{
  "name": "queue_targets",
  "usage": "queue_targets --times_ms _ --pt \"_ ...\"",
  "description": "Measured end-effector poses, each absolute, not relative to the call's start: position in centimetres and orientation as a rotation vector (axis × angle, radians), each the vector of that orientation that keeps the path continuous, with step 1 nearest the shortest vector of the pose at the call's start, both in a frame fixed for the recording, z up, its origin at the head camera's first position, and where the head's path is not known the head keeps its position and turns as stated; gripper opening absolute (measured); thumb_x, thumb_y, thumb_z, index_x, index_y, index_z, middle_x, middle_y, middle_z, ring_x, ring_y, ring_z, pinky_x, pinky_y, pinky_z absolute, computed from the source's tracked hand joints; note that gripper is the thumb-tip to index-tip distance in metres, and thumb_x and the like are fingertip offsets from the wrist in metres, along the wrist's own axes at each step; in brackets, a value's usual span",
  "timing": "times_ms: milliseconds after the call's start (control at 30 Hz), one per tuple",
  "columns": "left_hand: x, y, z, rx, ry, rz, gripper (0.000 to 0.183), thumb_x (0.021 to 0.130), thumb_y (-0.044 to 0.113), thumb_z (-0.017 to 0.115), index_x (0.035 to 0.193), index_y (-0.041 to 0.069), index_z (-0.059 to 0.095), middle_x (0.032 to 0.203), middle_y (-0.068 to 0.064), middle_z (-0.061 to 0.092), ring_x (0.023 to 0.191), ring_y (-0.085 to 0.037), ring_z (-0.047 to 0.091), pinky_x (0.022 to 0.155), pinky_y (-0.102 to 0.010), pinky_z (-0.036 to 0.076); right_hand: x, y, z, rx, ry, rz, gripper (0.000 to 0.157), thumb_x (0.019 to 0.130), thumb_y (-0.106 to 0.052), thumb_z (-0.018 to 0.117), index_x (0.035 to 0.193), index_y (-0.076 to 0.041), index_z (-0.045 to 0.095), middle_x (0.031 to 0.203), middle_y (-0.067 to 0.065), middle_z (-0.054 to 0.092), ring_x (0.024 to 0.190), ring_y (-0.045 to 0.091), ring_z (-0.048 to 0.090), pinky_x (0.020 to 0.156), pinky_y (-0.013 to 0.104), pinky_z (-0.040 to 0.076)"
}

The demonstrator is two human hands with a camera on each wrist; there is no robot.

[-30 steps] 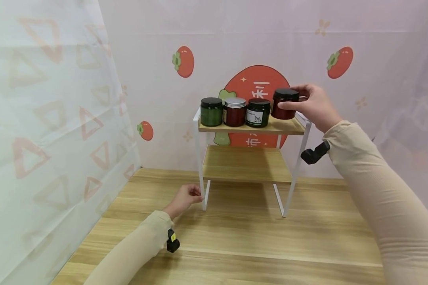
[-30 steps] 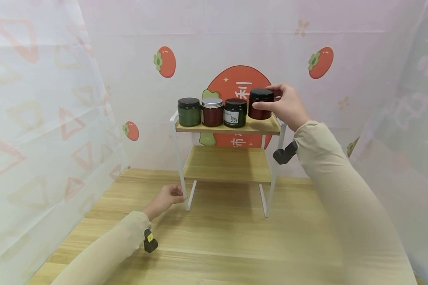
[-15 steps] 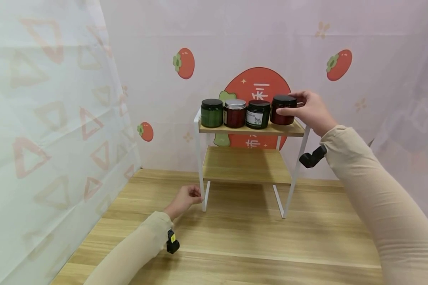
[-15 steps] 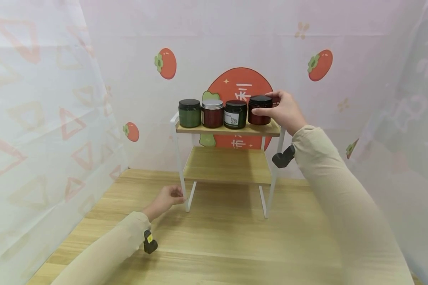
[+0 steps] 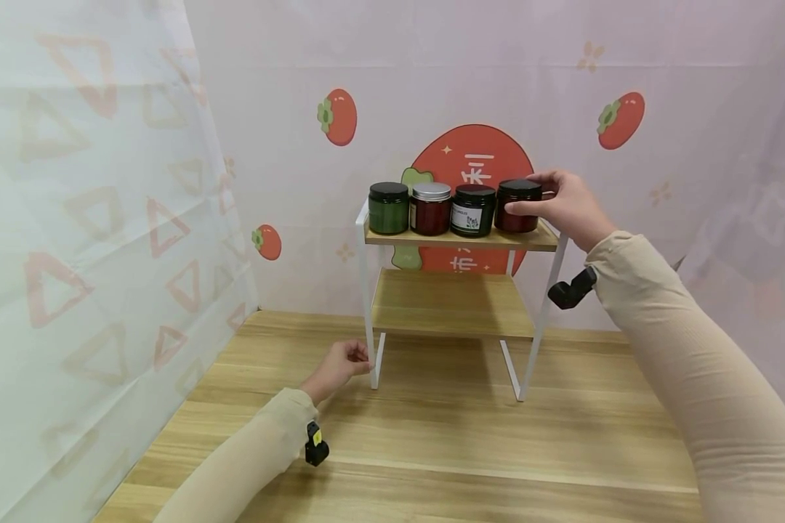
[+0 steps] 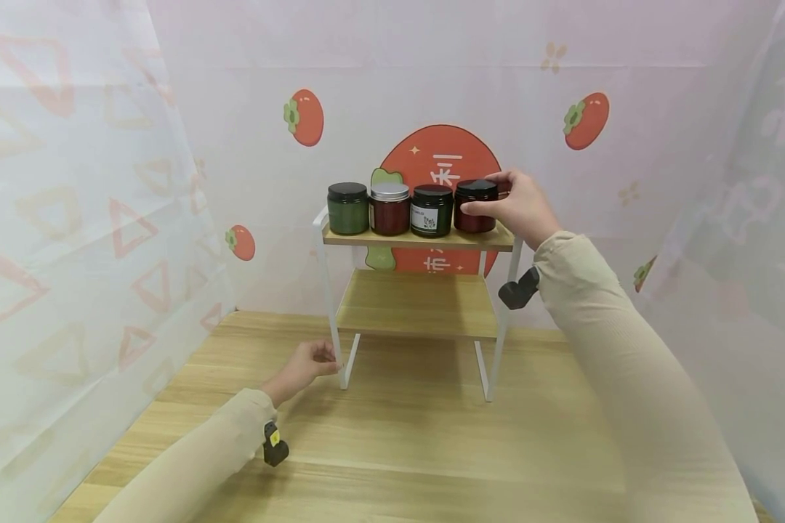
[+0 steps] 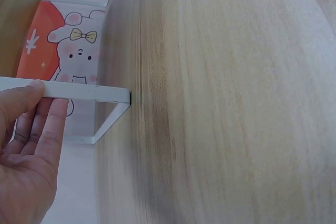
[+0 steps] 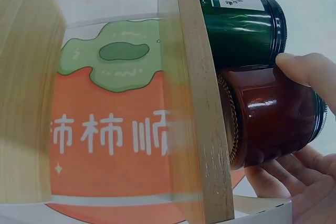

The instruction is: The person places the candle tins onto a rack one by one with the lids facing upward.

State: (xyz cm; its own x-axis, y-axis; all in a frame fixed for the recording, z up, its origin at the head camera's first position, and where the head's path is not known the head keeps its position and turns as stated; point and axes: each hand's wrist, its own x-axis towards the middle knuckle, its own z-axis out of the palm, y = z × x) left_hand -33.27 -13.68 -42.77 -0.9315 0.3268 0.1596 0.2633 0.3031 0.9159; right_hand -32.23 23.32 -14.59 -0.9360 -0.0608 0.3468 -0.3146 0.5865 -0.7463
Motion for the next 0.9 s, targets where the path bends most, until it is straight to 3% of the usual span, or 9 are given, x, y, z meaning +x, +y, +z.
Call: queue_targets --times_ms 133,433,900 --pt "-33.76 -13.77 -43.31 0.559 2.499 1.736 0.010 0.086 -0.005 0.067 0.091 -0.002 0.058 0.086 -0.009 0.062 0.078 -0.013 0.057 0.072 -0.026 0.054 -32.17 23.32 -14.52 0.304 -2.550 1.254 0.071 0.082 -0.037 0.076 0.136 -0.003 0.044 0.120 0.007 0.055 0.104 0.014 0.053 0.088 0.031 0.039" --pt "-33.93 -13.80 -43.54 0.545 2.517 1.733 0.011 0.085 -0.007 0.067 0.088 0.001 0.059 0.084 -0.007 0.062 0.077 -0.013 0.058 0.070 -0.026 0.054 -32.21 23.19 -14.59 0.290 -2.582 1.226 0.075 0.082 -0.039 0.076 0.140 -0.004 0.042 0.130 0.016 0.051 0.115 0.024 0.050 0.090 0.033 0.039" --pt "-33.84 -13.73 -43.42 0.535 2.519 1.728 0.012 0.085 -0.007 0.067 0.088 0.002 0.059 0.084 -0.008 0.062 0.077 -0.014 0.058 0.070 -0.026 0.054 -32.26 23.17 -14.53 0.285 -2.594 1.214 0.074 0.083 -0.037 0.076 0.140 -0.003 0.043 0.126 0.015 0.054 0.109 0.021 0.052 0.088 0.030 0.039"
